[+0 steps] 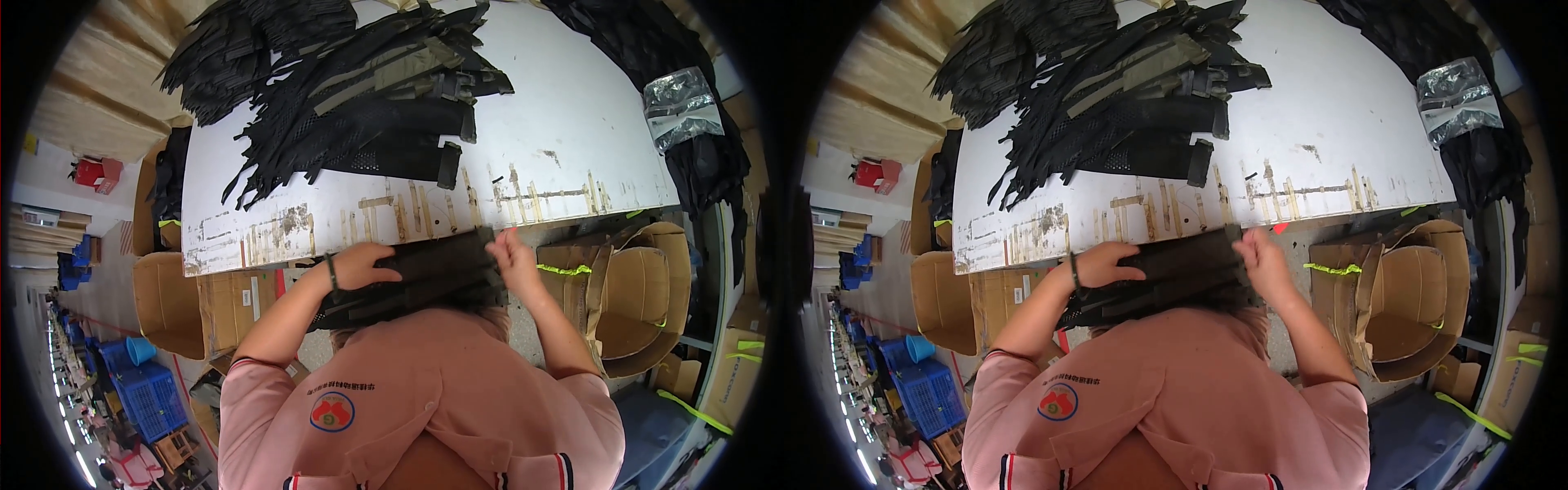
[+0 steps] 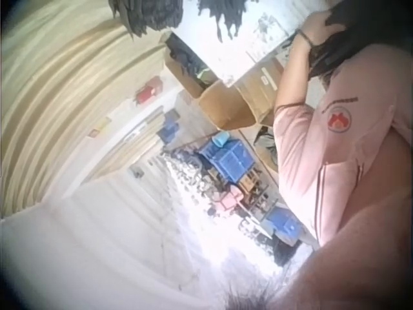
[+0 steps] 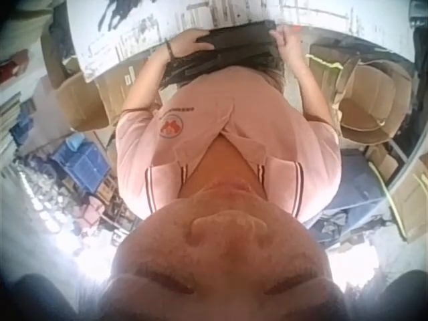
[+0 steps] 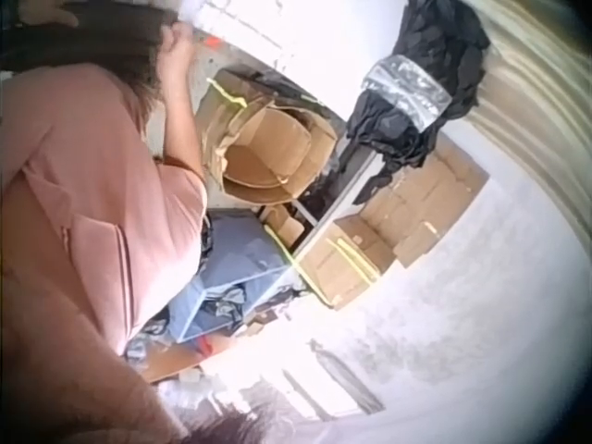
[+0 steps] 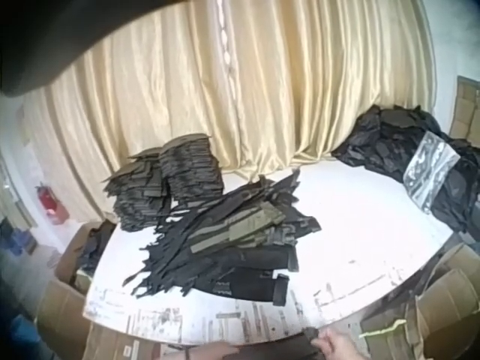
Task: Inspecting and folding mesh and fabric components for manufacturing on a table.
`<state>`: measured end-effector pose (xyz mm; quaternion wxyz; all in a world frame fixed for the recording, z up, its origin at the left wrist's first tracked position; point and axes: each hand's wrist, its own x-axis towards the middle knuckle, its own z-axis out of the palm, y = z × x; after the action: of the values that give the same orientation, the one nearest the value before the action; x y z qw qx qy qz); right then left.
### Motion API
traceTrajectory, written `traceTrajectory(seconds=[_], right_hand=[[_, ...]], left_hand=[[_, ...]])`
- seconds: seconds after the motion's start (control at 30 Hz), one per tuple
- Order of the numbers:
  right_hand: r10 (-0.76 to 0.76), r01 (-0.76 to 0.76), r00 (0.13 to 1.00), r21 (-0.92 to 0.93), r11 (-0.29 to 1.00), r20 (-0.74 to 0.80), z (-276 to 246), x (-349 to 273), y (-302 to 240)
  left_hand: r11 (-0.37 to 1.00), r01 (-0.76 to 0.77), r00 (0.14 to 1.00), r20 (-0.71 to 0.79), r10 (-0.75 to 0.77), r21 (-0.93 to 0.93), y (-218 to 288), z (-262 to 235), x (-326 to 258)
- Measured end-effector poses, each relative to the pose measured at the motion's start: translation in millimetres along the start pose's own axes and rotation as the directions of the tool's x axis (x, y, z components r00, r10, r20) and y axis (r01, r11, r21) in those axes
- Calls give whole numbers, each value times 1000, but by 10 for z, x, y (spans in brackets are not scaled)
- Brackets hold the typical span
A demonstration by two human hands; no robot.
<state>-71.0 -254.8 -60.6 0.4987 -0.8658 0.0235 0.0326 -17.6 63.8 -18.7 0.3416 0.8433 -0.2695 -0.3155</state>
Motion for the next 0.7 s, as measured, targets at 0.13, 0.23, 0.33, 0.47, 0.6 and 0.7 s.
traceTrajectory(seconds=[0.13, 0.23, 0.33, 0.47, 0.6, 0.7], right_hand=[[104, -89, 992, -190, 978, 69, 311, -442, 598], [147, -98, 977, -286, 953, 155, 192, -376, 578], [91, -23, 982, -373, 927, 166, -76, -55, 72], [-148, 124, 988, -325, 938, -52, -63, 613, -440], [-649, 493, 750, -546, 677, -127, 418, 1265, -459], [-594, 466, 803, -677, 570, 52, 552, 1372, -321]], left_hand=[[953, 227, 901, 328, -285, 202, -17, 120, -95], [946, 87, 954, 248, -169, 312, -473, 723, -81], [925, 115, 946, 246, -214, 361, -431, 813, 12], [897, 168, 917, 270, -295, 409, -322, 854, 154], [882, 181, 907, 274, -320, 434, -247, 827, 172], [874, 171, 924, 234, -303, 456, -57, 620, 84]])
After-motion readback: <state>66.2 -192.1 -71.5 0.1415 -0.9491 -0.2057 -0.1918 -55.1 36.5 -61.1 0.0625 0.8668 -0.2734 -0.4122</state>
